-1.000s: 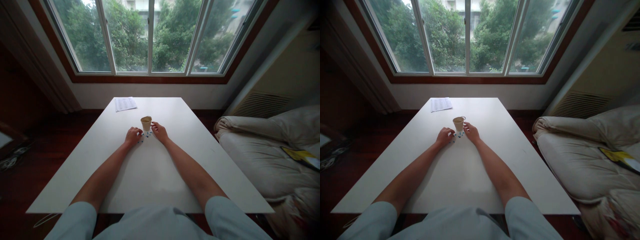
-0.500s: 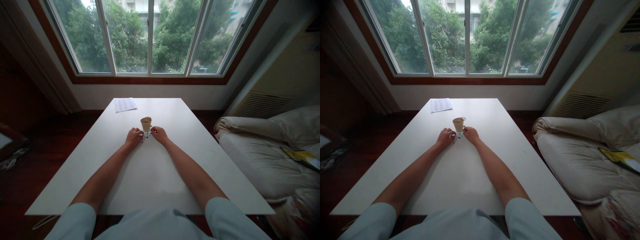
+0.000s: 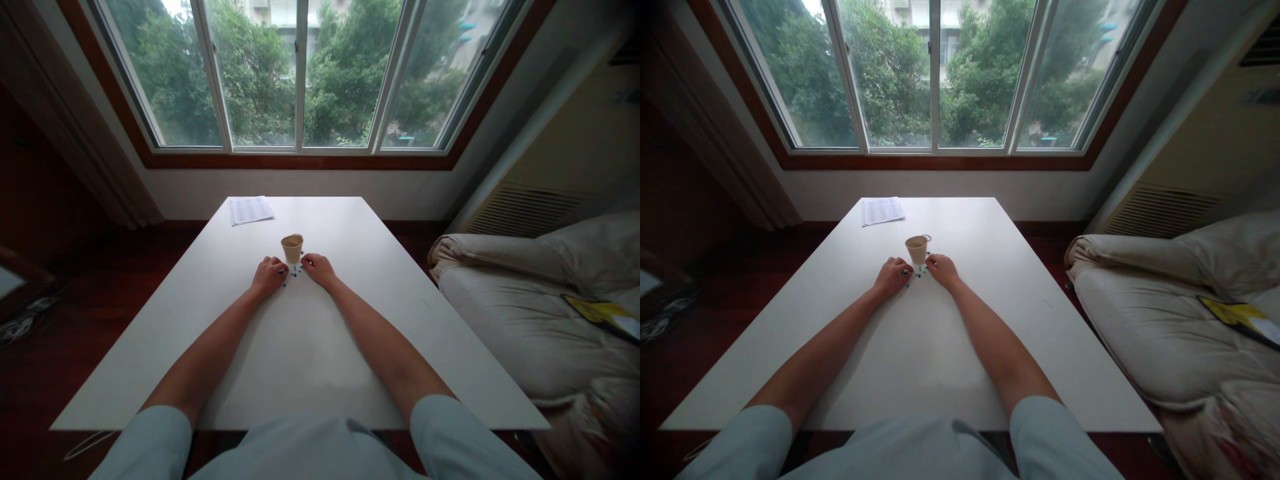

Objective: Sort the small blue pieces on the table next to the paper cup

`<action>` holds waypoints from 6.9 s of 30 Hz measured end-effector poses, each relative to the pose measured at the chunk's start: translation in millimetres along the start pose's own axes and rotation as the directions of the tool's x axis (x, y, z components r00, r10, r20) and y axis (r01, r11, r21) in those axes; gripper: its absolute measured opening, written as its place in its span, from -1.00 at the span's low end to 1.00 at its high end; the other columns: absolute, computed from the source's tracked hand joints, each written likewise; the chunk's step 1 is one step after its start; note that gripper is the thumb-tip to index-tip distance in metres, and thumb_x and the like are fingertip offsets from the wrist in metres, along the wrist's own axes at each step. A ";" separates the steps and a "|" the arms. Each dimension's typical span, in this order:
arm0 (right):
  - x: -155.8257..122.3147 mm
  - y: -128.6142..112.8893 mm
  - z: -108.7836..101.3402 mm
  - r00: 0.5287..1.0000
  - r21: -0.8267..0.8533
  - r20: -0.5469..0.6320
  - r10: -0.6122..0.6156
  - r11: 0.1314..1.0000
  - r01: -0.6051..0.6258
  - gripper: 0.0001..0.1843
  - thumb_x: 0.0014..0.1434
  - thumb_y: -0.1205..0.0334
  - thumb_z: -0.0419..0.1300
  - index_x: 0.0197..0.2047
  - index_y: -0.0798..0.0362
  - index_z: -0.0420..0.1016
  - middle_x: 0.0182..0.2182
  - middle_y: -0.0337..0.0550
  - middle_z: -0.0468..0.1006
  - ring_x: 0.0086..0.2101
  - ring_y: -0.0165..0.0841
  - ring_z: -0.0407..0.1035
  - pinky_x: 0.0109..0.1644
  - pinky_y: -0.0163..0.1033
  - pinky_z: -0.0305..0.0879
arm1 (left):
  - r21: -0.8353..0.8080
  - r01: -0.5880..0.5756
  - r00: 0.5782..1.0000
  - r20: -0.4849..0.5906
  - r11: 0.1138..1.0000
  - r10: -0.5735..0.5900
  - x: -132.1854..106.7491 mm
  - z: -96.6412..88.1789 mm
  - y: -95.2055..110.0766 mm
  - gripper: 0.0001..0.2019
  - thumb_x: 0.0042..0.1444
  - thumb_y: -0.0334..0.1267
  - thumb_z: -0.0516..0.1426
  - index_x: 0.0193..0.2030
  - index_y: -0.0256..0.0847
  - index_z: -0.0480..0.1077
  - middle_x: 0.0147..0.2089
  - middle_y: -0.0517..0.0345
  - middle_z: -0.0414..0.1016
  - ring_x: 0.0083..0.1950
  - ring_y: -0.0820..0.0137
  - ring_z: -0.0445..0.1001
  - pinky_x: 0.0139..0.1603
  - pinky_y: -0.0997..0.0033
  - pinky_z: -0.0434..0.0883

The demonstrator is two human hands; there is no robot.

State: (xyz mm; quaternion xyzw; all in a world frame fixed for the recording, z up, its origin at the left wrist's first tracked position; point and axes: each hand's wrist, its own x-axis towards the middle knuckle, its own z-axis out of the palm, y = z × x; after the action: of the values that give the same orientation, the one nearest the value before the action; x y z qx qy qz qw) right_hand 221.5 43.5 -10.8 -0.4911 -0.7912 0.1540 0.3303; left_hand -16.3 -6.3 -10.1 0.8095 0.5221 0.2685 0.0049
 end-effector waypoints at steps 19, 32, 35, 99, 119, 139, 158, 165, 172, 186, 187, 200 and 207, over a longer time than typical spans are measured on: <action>-0.5 1.3 -0.3 1.000 -0.044 0.011 0.013 0.999 -0.012 -0.81 0.36 0.21 0.22 -0.20 -0.02 0.69 -0.22 -0.11 0.69 -0.19 -0.28 0.47 -0.06 -0.22 0.29 | -0.057 -0.016 1.000 0.017 0.998 0.017 0.7 0.8 0.3 -0.85 0.24 -0.33 0.24 -0.16 -0.10 0.68 -0.08 0.01 0.65 0.03 0.12 0.46 0.14 0.10 0.47; -2.5 -1.7 -2.3 1.000 0.023 -0.024 0.014 1.000 -0.014 -0.75 0.34 0.15 0.17 -0.27 -0.01 0.66 -0.32 -0.19 0.67 -0.31 -0.35 0.39 -0.17 -0.27 0.24 | -0.054 -0.024 0.999 0.020 0.998 0.025 1.8 -0.2 3.0 -0.84 0.23 -0.35 0.22 -0.19 -0.10 0.68 -0.10 0.02 0.66 0.01 0.15 0.47 0.12 0.11 0.48; -2.5 -1.3 -2.6 1.000 0.028 -0.018 0.011 1.000 -0.010 -0.77 0.34 0.16 0.18 -0.27 -0.02 0.66 -0.32 -0.19 0.67 -0.31 -0.34 0.40 -0.18 -0.27 0.24 | -0.058 -0.019 0.999 0.025 0.998 0.020 1.5 -2.0 4.8 -0.85 0.21 -0.34 0.24 -0.19 -0.10 0.68 -0.11 0.01 0.65 0.01 0.14 0.47 0.11 0.10 0.48; -3.1 -11.8 -4.9 0.998 -0.084 0.028 -0.047 0.995 0.049 -0.78 0.41 0.23 0.16 -0.16 0.03 0.66 -0.20 -0.12 0.69 -0.21 -0.31 0.45 -0.08 -0.26 0.24 | -0.221 0.135 0.990 0.002 0.966 -0.138 -8.4 -32.7 -38.4 -0.88 0.25 -0.28 0.21 -0.14 -0.13 0.59 -0.07 0.07 0.59 -0.14 0.30 0.53 -0.02 0.23 0.47; -17.9 -62.6 30.9 0.809 -0.142 0.284 -0.514 0.812 0.566 -0.72 0.47 0.32 0.17 0.12 0.02 0.68 -0.06 0.01 0.63 -0.04 -0.25 0.45 0.17 -0.15 0.33 | -0.130 0.141 0.988 0.081 0.981 -0.131 -14.2 -22.9 -36.0 -0.83 0.28 -0.30 0.20 -0.11 -0.11 0.65 -0.13 0.09 0.57 -0.23 0.35 0.52 -0.09 0.31 0.45; -10.8 -40.1 17.6 0.908 -0.095 0.209 -0.364 0.916 0.389 -0.80 0.39 0.33 0.25 -0.11 0.01 0.75 -0.15 -0.03 0.66 -0.04 -0.24 0.49 0.11 -0.19 0.35 | -0.164 0.115 0.991 0.087 0.980 -0.102 -12.1 -25.1 -24.2 -0.79 0.21 -0.39 0.17 -0.14 -0.11 0.64 -0.16 0.10 0.58 -0.22 0.35 0.51 -0.12 0.34 0.45; -11.5 -45.5 18.2 0.926 -0.126 0.159 -0.343 0.923 0.364 -0.88 0.35 0.33 0.26 -0.15 0.03 0.67 -0.17 -0.06 0.67 -0.12 -0.26 0.48 0.05 -0.20 0.30 | -0.092 0.142 0.988 0.076 0.986 -0.135 -12.6 -24.4 -22.1 -0.80 0.32 -0.32 0.18 -0.03 -0.11 0.65 -0.14 0.07 0.56 -0.21 0.32 0.52 -0.06 0.28 0.46; -11.4 -42.6 11.1 0.952 -0.107 0.044 -0.303 0.946 0.306 -0.84 0.40 0.37 0.16 -0.08 0.03 0.59 -0.18 -0.09 0.62 -0.16 -0.29 0.41 -0.05 -0.24 0.26 | -0.033 0.136 0.988 0.076 0.990 -0.134 -12.4 -26.4 -19.3 -0.84 0.32 -0.32 0.17 -0.17 -0.10 0.61 -0.14 0.05 0.56 -0.14 0.27 0.50 -0.09 0.29 0.40; -10.1 -43.2 6.6 0.954 -0.089 -0.035 -0.298 0.952 0.294 -0.78 0.51 0.28 0.09 -0.05 0.03 0.58 -0.07 -0.01 0.60 -0.04 -0.26 0.41 0.05 -0.23 0.30 | -0.030 0.145 0.986 0.088 0.989 -0.142 -12.1 -26.7 -19.5 -0.82 0.33 -0.30 0.14 -0.16 -0.10 0.60 -0.14 0.05 0.56 -0.19 0.30 0.49 -0.14 0.32 0.38; -5.3 -35.6 12.6 0.939 -0.011 -0.158 -0.305 0.952 0.307 -0.82 0.46 0.30 0.18 -0.13 -0.02 0.63 -0.14 -0.08 0.62 -0.09 -0.25 0.44 0.04 -0.18 0.37 | -0.058 0.222 0.973 0.074 0.973 -0.218 -13.7 -24.0 -31.8 -0.65 0.17 -0.42 0.20 0.09 -0.12 0.56 -0.12 0.11 0.57 -0.10 0.28 0.50 -0.01 0.29 0.42; -5.2 -35.9 12.3 0.941 -0.003 -0.161 -0.297 0.954 0.301 -0.82 0.45 0.32 0.18 -0.11 -0.02 0.64 -0.13 -0.08 0.62 -0.09 -0.25 0.45 0.04 -0.18 0.38 | -0.066 0.227 0.972 0.073 0.972 -0.223 -13.6 -24.2 -32.2 -0.65 0.17 -0.43 0.19 0.09 -0.12 0.56 -0.12 0.10 0.57 -0.11 0.28 0.50 -0.03 0.30 0.41; -8.2 -37.0 5.9 0.942 0.036 -0.188 -0.277 0.957 0.288 -0.79 0.39 0.40 0.15 -0.08 0.01 0.61 -0.12 -0.08 0.64 -0.13 -0.27 0.45 -0.01 -0.20 0.36 | -0.168 0.264 0.961 -0.038 0.950 -0.274 -11.9 -18.9 -41.0 -0.73 0.33 -0.43 0.08 -0.09 -0.14 0.62 -0.03 0.04 0.57 -0.11 0.31 0.52 0.04 0.29 0.42; -6.4 -35.6 7.0 0.941 0.013 -0.212 -0.263 0.962 0.272 -0.83 0.39 0.37 0.13 -0.17 0.01 0.55 -0.22 -0.10 0.61 -0.21 -0.28 0.41 -0.09 -0.21 0.32 | -0.171 0.415 0.887 -0.145 0.894 -0.439 -9.3 -26.6 -52.8 -0.75 0.28 -0.39 0.09 -0.11 -0.15 0.62 -0.04 0.05 0.61 -0.12 0.29 0.53 0.10 0.28 0.44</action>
State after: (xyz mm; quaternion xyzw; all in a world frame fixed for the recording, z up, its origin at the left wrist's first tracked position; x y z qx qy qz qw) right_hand 194.7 21.6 1.9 -0.3854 -0.8081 0.0722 0.4395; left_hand -75.3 2.6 -6.5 0.6447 0.6666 0.3673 0.0715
